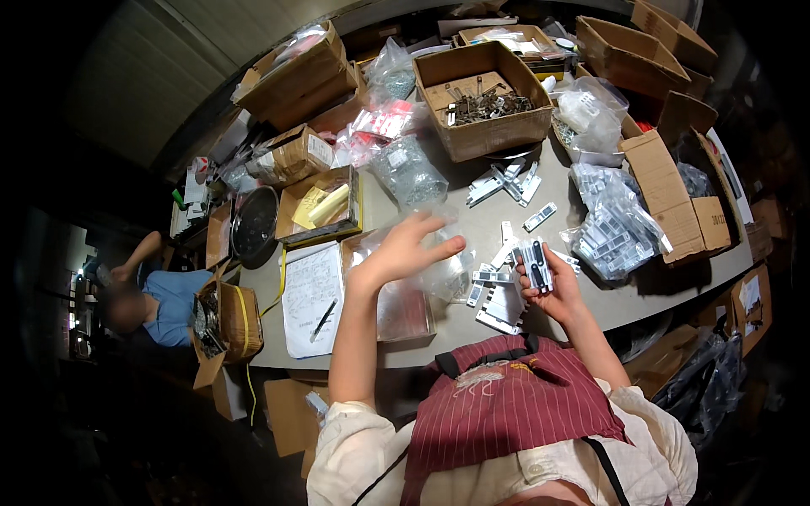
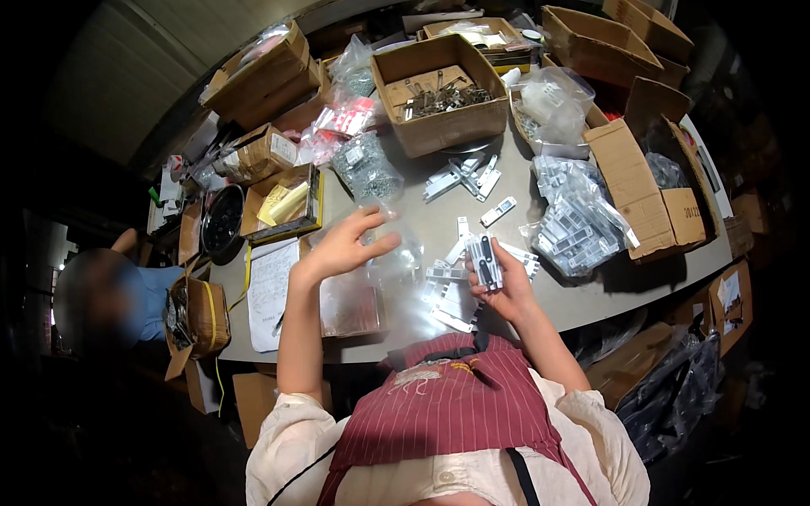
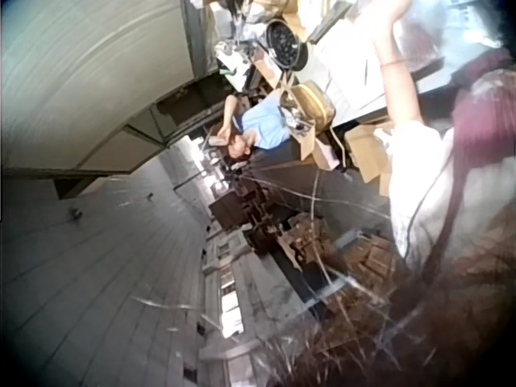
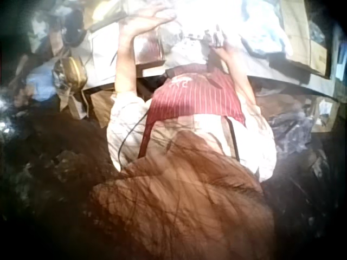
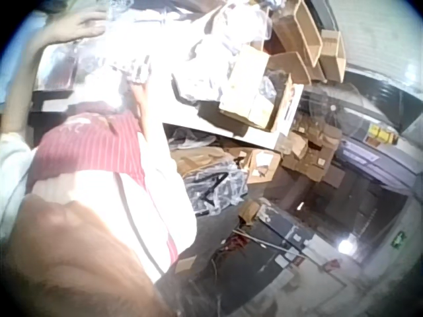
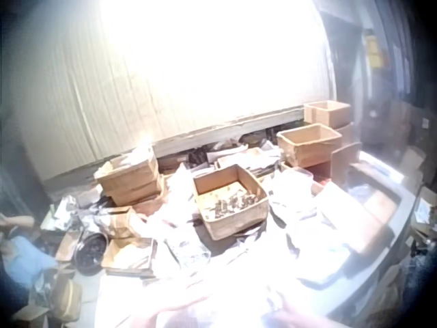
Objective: The person repeatedly picks up small white rectangular components from a cluttered table and places them into clear plastic bags. The workspace is filled with cardboard boxes and loose hardware. The person handles the items one by one, organizing them into the packaging.
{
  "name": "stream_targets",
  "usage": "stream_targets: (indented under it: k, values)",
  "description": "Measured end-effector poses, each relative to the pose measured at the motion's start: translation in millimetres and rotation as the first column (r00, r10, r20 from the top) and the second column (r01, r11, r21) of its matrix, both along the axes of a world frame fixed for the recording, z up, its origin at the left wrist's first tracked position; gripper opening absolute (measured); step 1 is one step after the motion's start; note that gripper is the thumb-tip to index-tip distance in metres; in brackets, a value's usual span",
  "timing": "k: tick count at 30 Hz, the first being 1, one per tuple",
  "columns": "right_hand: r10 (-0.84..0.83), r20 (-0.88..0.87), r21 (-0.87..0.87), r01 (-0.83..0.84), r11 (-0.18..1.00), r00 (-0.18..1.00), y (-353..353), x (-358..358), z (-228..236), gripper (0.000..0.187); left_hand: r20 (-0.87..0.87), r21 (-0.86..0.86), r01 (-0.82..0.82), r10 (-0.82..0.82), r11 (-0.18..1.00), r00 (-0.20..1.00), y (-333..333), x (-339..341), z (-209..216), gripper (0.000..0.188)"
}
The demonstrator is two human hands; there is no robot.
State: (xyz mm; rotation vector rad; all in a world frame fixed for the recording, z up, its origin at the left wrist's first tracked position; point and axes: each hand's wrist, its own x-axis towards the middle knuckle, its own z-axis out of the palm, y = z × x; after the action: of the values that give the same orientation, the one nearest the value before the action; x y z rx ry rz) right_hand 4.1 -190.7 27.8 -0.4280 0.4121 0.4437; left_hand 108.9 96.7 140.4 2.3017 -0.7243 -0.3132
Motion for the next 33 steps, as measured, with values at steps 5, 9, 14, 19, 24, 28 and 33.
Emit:
stream_targets:
  k: [5,9,14,19,24,28,33]
  values:
    - [-0.053,0.035,-0.073,0.056,0.996,0.998,-3,-1,5,0.05,0.439,0.082,-0.182,0.128,0.98,0.889,-11,-8,17,0.036]
    - [-0.045,0.14,-0.118,0.061,0.991,0.989,0,-7,5,0.051,0.462,-0.281,-0.305,0.407,0.91,0.788,-44,-42,25,0.013]
    - [0.053,0.178,-0.27,-0.003,0.963,0.983,27,-13,27,0.05,0.392,-0.306,-0.125,0.245,0.944,0.887,-88,-77,-20,0.02]
    - [0.016,0.153,-0.329,0.035,0.944,0.988,38,-17,43,0.043,0.384,-0.284,-0.096,0.205,0.954,0.9,-101,-83,-26,0.034]
    - [0.076,0.137,-0.298,-0.032,0.954,0.988,35,-20,33,0.043,0.509,-0.144,0.069,0.014,0.987,0.861,-88,-75,-32,0.038]
    - [0.1,0.107,-0.341,-0.058,0.938,0.989,36,-21,29,0.043,0.457,-0.118,0.061,0.0,0.991,0.89,-88,-79,-17,0.033]
    - [0.119,0.156,-0.356,-0.057,0.933,0.981,34,-26,13,0.043,0.485,-0.079,0.188,-0.126,0.979,0.865,-82,-69,-25,0.028]
